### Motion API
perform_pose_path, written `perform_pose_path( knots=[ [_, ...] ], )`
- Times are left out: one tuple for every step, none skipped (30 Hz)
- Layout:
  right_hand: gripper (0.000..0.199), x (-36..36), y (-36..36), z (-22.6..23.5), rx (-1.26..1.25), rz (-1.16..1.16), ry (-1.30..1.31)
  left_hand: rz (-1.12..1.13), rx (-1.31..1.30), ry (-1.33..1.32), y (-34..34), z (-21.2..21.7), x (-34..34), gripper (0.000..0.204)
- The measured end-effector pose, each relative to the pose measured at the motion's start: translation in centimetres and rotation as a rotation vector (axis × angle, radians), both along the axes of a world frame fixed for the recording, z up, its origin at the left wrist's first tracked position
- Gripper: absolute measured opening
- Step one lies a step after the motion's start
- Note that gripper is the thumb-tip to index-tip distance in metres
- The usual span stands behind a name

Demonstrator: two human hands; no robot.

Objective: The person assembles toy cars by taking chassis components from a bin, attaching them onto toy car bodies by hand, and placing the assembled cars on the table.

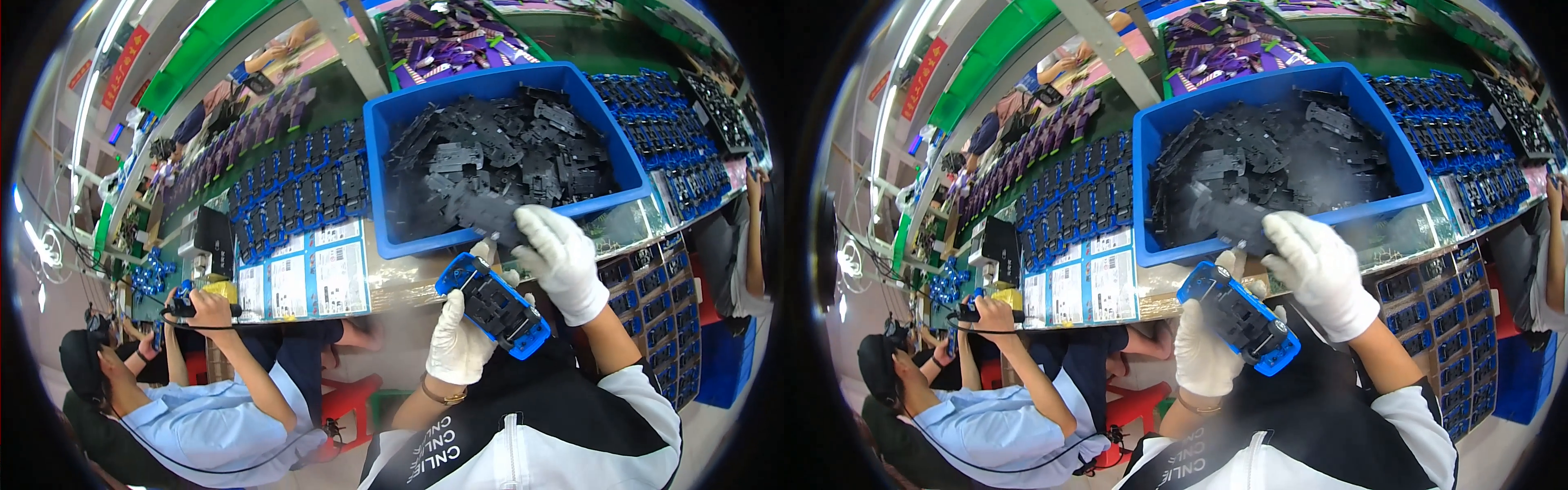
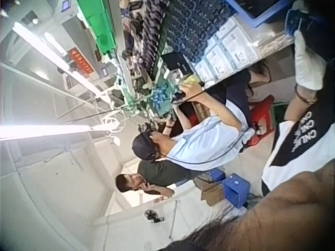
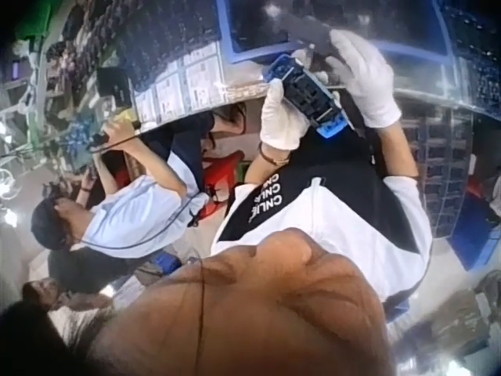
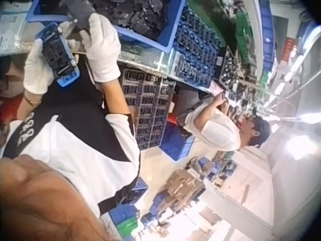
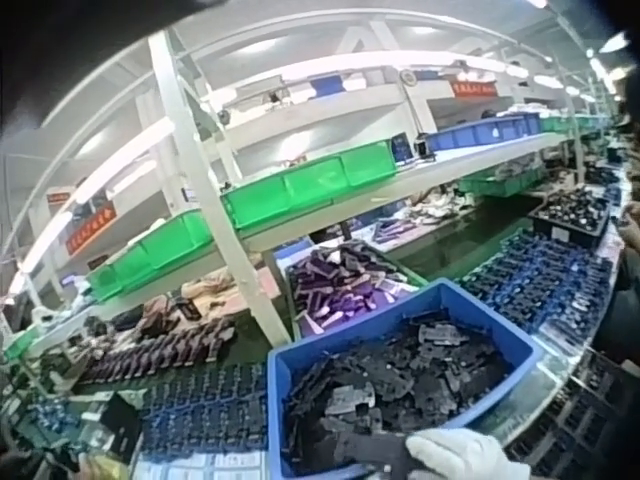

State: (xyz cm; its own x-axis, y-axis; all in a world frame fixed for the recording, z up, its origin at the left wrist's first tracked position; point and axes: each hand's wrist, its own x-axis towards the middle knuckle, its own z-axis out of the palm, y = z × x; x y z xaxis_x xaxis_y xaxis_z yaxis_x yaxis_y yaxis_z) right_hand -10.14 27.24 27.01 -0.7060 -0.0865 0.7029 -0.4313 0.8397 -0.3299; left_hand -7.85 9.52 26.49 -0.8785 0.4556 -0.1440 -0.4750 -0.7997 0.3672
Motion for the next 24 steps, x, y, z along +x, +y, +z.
perform_pose_path(
  knots=[
    [0.057, 0.5, 0.2, 0.4, -0.041, -0.044, -0.019, 0.013, 0.002, -0.003, -0.1, -0.1, -0.1, 0.073],
    [0.056, 1.1, 0.3, 0.6, -0.061, -0.052, 0.008, 0.057, 0.016, 0.013, -0.4, -0.3, -0.2, 0.075],
    [0.057, 2.0, 0.0, 1.4, -0.042, -0.041, 0.037, 0.101, 0.029, 0.028, -0.5, -0.5, -0.4, 0.076],
    [0.058, 3.0, -0.2, 2.2, -0.023, -0.032, 0.066, 0.117, 0.029, 0.026, -0.7, -0.7, -0.5, 0.076],
    [0.061, 3.7, -0.4, 2.8, -0.010, 0.017, 0.019, 0.168, 0.079, -0.001, -0.7, -1.1, -0.7, 0.080],
    [0.065, 4.4, -0.7, 2.7, -0.021, 0.080, 0.033, 0.219, 0.128, -0.026, -0.6, -1.3, -0.9, 0.084],
    [0.066, 5.0, -1.2, 2.8, -0.006, 0.116, -0.006, 0.347, 0.010, -0.014, -0.1, -1.3, -1.2, 0.090],
    [0.067, 5.4, -1.8, 2.9, 0.009, 0.152, -0.045, 0.353, 0.012, -0.015, 0.0, -1.4, -1.3, 0.090],
    [0.068, 5.6, -2.4, 3.0, 0.048, 0.149, -0.060, 0.379, -0.014, 0.051, -0.1, -1.5, -1.3, 0.092],
    [0.067, 5.7, -2.7, 3.1, 0.067, 0.147, -0.064, 0.402, -0.040, 0.116, 0.2, -1.5, -1.4, 0.094],
    [0.067, 5.6, -3.0, 2.9, 0.068, 0.164, -0.058, 0.410, -0.086, 0.126, 0.5, -1.0, -1.5, 0.099],
    [0.066, 5.5, -3.2, 2.5, 0.068, 0.180, -0.053, 0.411, -0.085, 0.123, 0.8, -1.2, -1.4, 0.099],
    [0.066, 5.4, -3.3, 2.4, 0.070, 0.180, -0.054, 0.427, -0.060, 0.124, 1.2, -1.4, -1.4, 0.098],
    [0.065, 5.4, -3.4, 2.2, 0.084, 0.162, -0.036, 0.442, -0.036, 0.126, 1.4, -1.6, -1.3, 0.096],
    [0.064, 5.3, -3.4, 2.0, 0.098, 0.143, -0.019, 0.442, -0.034, 0.124, 1.4, -1.6, -1.4, 0.096],
    [0.064, 5.3, -3.5, 1.8, 0.099, 0.143, -0.020, 0.413, -0.030, 0.158, 1.4, -1.6, -1.3, 0.095],
    [0.063, 5.2, -3.5, 1.6, 0.108, 0.123, 0.008, 0.384, -0.027, 0.192, 1.4, -1.6, -1.3, 0.095],
    [0.062, 5.1, -3.6, 1.5, 0.118, 0.102, 0.036, 0.383, -0.026, 0.192, 1.5, -1.3, -1.1, 0.095],
    [0.062, 5.0, -3.7, 1.3, 0.118, 0.102, 0.033, 0.400, -0.084, 0.193, 1.7, -1.0, -0.8, 0.091],
    [0.060, 4.9, -3.9, 1.1, 0.143, 0.066, 0.052, 0.416, -0.142, 0.194, 1.9, -0.8, -0.6, 0.087],
    [0.059, 4.9, -4.0, 1.0, 0.167, 0.030, 0.071, 0.422, -0.083, 0.218, 1.9, -1.1, -0.6, 0.076],
    [0.059, 4.9, -4.1, 1.1, 0.167, 0.029, 0.069, 0.420, -0.084, 0.216, 1.9, -1.1, -0.6, 0.076],
    [0.057, 4.9, -4.2, 1.1, 0.168, 0.001, 0.076, 0.407, -0.092, 0.194, 2.0, -1.0, -0.7, 0.071],
    [0.055, 5.0, -4.2, 1.1, 0.170, -0.026, 0.084, 0.395, -0.101, 0.172, 2.0, -1.0, -0.8, 0.067]
  ],
)
